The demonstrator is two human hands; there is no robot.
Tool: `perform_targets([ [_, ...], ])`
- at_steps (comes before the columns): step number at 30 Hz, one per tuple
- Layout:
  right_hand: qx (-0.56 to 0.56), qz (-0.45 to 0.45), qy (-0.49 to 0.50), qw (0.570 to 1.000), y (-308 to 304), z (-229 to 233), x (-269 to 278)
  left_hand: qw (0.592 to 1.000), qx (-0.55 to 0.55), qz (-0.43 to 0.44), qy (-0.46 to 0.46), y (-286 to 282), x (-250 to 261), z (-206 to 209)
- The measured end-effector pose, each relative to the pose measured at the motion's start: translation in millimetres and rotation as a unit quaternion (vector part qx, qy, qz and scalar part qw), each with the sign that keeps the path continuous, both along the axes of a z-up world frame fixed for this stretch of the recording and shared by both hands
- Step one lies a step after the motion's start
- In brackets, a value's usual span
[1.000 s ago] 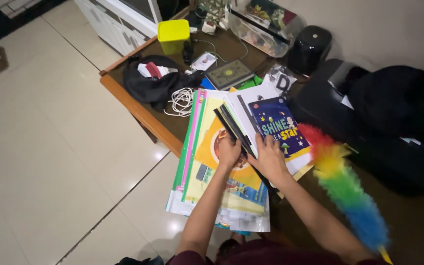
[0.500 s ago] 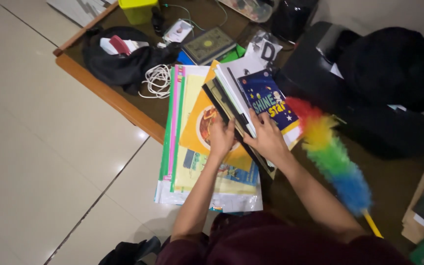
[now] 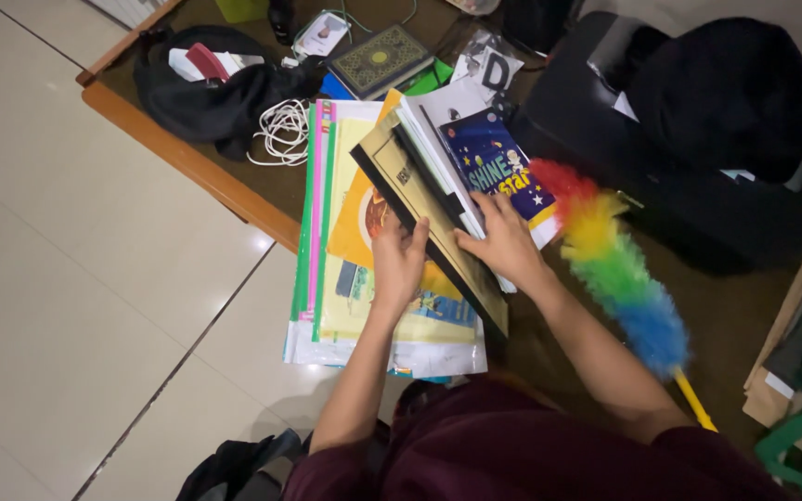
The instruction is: The recorder is dusting and organizing various items on a desk, including books, documents, and bags.
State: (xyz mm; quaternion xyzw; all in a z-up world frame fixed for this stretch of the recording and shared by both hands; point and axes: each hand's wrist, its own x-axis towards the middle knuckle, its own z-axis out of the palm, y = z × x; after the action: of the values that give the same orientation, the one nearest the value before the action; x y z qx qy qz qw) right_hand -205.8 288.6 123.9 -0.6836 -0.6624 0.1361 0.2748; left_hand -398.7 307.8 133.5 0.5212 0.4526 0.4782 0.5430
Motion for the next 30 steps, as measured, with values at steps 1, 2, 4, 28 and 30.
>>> perform_targets([
  [1, 0.0, -0.001, 0.0, 1.0, -1, 1, 0, 1.0, 0.0, -0.001, 0.0, -3, -2, 0],
  [2, -0.001, -0.005, 0.01, 1.0, -3, 2, 1, 0.999, 0.034, 0.001, -0.009, -7, -4, 0],
  [4, -0.003, -0.011, 0.021, 1.0, -7, 3, 3, 0.998, 0.067, 0.001, -0.017, -18, -7, 6],
  [28, -0.088, 0.031, 0.662, 0.743, -157, -43, 151, 0.953, 0.0, -0.2, -0.226, -144, 83, 97],
  [30, -0.094, -0.026, 0.652, 0.752, -183, -45, 190, 0.95, 0.011, -0.209, -0.232, -154, 109, 95],
])
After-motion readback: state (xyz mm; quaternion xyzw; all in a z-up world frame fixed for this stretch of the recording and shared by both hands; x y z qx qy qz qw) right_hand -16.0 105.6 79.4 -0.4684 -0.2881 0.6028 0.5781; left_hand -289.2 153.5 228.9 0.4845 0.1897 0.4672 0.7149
